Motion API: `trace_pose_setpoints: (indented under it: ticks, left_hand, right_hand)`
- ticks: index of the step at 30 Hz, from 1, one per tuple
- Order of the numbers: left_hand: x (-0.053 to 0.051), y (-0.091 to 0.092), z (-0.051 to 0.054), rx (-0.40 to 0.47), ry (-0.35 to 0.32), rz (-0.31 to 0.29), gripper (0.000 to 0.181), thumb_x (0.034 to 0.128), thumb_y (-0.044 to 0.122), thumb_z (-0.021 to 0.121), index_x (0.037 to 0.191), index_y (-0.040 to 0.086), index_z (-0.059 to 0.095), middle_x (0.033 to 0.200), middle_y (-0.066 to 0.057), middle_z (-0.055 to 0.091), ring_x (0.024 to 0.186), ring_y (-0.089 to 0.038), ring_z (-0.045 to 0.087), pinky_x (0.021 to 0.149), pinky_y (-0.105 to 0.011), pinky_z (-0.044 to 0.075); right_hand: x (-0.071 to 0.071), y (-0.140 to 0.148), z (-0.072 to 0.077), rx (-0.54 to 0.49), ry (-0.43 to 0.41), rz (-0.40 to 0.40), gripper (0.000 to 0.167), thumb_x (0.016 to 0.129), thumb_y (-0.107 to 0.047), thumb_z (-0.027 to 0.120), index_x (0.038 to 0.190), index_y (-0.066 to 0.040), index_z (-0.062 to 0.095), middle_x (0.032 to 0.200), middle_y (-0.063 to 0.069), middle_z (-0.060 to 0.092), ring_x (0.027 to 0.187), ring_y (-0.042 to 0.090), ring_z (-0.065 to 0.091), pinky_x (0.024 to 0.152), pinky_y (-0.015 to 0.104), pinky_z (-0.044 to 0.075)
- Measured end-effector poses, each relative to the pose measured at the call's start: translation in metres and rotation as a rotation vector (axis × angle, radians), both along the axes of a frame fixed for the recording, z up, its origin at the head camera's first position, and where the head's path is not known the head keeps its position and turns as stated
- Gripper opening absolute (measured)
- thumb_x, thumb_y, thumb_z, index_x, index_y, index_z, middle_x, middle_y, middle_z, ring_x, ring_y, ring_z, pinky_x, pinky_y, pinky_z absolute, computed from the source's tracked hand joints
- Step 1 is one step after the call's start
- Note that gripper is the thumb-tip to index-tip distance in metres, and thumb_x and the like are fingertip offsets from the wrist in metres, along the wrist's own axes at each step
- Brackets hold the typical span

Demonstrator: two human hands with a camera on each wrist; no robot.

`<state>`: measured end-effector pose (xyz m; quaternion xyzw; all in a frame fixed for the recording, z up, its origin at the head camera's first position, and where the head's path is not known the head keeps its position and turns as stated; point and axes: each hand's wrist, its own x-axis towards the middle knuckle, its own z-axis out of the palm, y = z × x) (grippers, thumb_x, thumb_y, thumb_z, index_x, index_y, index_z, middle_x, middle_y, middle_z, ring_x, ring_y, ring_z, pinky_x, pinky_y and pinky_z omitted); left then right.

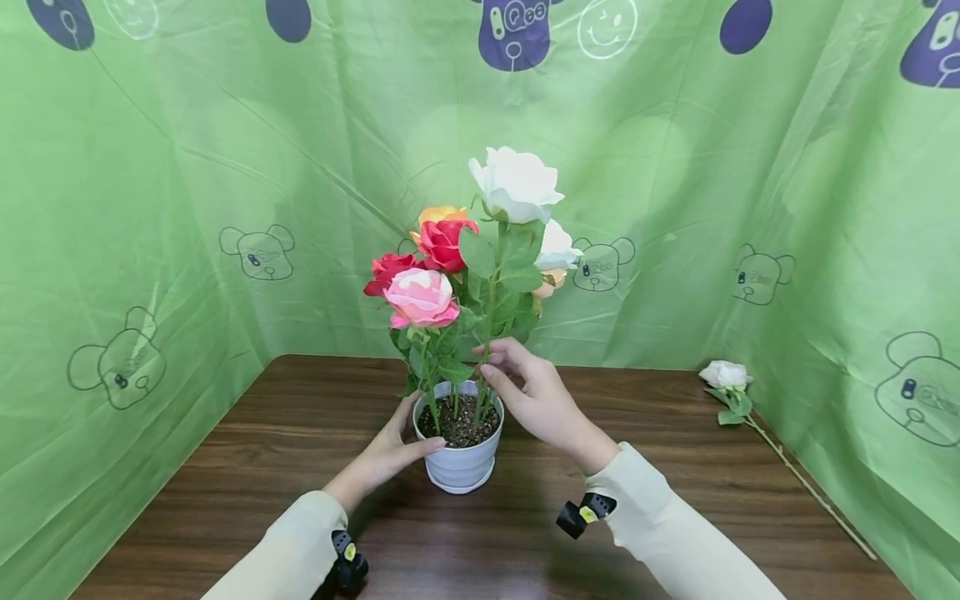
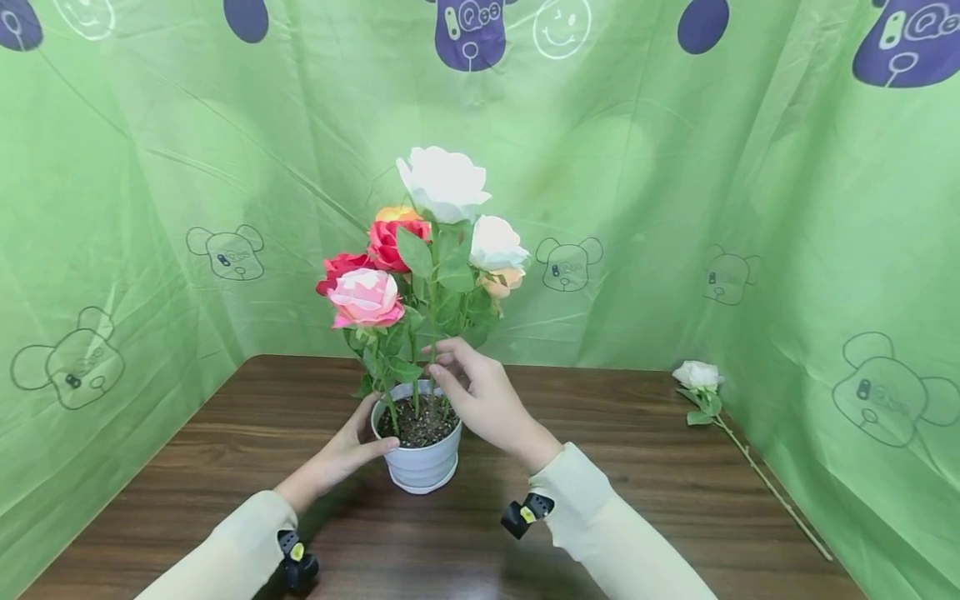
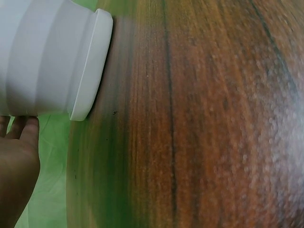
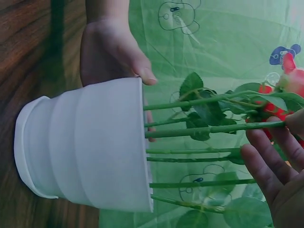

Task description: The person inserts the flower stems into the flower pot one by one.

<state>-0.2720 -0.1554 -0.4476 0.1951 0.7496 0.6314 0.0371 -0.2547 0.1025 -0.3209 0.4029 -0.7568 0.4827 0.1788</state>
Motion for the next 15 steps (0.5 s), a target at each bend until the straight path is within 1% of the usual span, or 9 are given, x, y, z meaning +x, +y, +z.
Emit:
trace_pose_setpoints:
  ticks: [2, 4, 6, 10, 12, 15]
  left_hand:
    - [0.000, 0.001, 0.000, 0.002, -0.001, -0.001, 0.091, 0.0911, 0.017, 0.074, 0.159, 0.009, 0.014, 0.157, -0.020, 0.031, 0.141, -0.032, 0.035, 0.110, -0.045, 0.034]
    - [0.000, 0.001, 0.001, 0.009, 0.000, -0.007, 0.091, 0.0913, 0.017, 0.074, 0.159, 0.008, 0.014, 0.157, -0.020, 0.032, 0.140, -0.032, 0.035, 0.110, -0.046, 0.034]
    - [0.001, 0.001, 0.001, 0.016, 0.004, -0.016, 0.091, 0.0915, 0.018, 0.074, 0.159, 0.008, 0.014, 0.156, -0.022, 0.033, 0.140, -0.034, 0.036, 0.110, -0.048, 0.034]
    - [0.002, 0.001, 0.001, 0.014, 0.005, -0.016, 0.091, 0.0916, 0.019, 0.074, 0.159, 0.007, 0.014, 0.156, -0.022, 0.032, 0.140, -0.035, 0.036, 0.110, -0.048, 0.033]
    - [0.002, 0.000, 0.000, 0.013, 0.010, -0.016, 0.091, 0.0914, 0.019, 0.074, 0.159, 0.007, 0.014, 0.156, -0.023, 0.032, 0.140, -0.035, 0.036, 0.110, -0.048, 0.034]
    - [0.002, 0.000, 0.000, 0.016, 0.011, -0.011, 0.092, 0.0909, 0.019, 0.075, 0.159, 0.007, 0.014, 0.155, -0.023, 0.032, 0.139, -0.035, 0.037, 0.110, -0.047, 0.034]
  right_hand:
    - [-0.001, -0.003, -0.003, 0.007, 0.010, -0.009, 0.020, 0.102, -0.008, 0.058, 0.122, -0.007, 0.061, 0.095, 0.005, 0.071, 0.074, 0.014, 0.065, 0.065, 0.029, 0.055]
    - [0.000, -0.006, -0.006, 0.008, 0.014, -0.014, 0.020, 0.102, -0.008, 0.058, 0.121, -0.008, 0.062, 0.094, 0.003, 0.071, 0.074, 0.013, 0.065, 0.066, 0.030, 0.055]
    - [0.000, -0.009, -0.009, 0.011, 0.010, -0.022, 0.020, 0.102, -0.008, 0.059, 0.121, -0.009, 0.062, 0.096, 0.001, 0.071, 0.078, 0.016, 0.067, 0.069, 0.030, 0.056]
    - [0.000, -0.013, -0.015, 0.011, -0.006, -0.032, 0.019, 0.101, -0.006, 0.059, 0.120, -0.009, 0.061, 0.101, 0.005, 0.072, 0.083, 0.026, 0.069, 0.073, 0.031, 0.057]
    - [-0.002, -0.014, -0.017, 0.002, -0.019, -0.030, 0.019, 0.101, -0.004, 0.058, 0.120, -0.008, 0.061, 0.102, 0.006, 0.072, 0.083, 0.028, 0.069, 0.074, 0.031, 0.057]
    - [-0.003, -0.017, -0.018, -0.014, -0.033, -0.029, 0.020, 0.100, -0.001, 0.058, 0.119, -0.007, 0.061, 0.102, 0.006, 0.071, 0.082, 0.023, 0.069, 0.074, 0.030, 0.058]
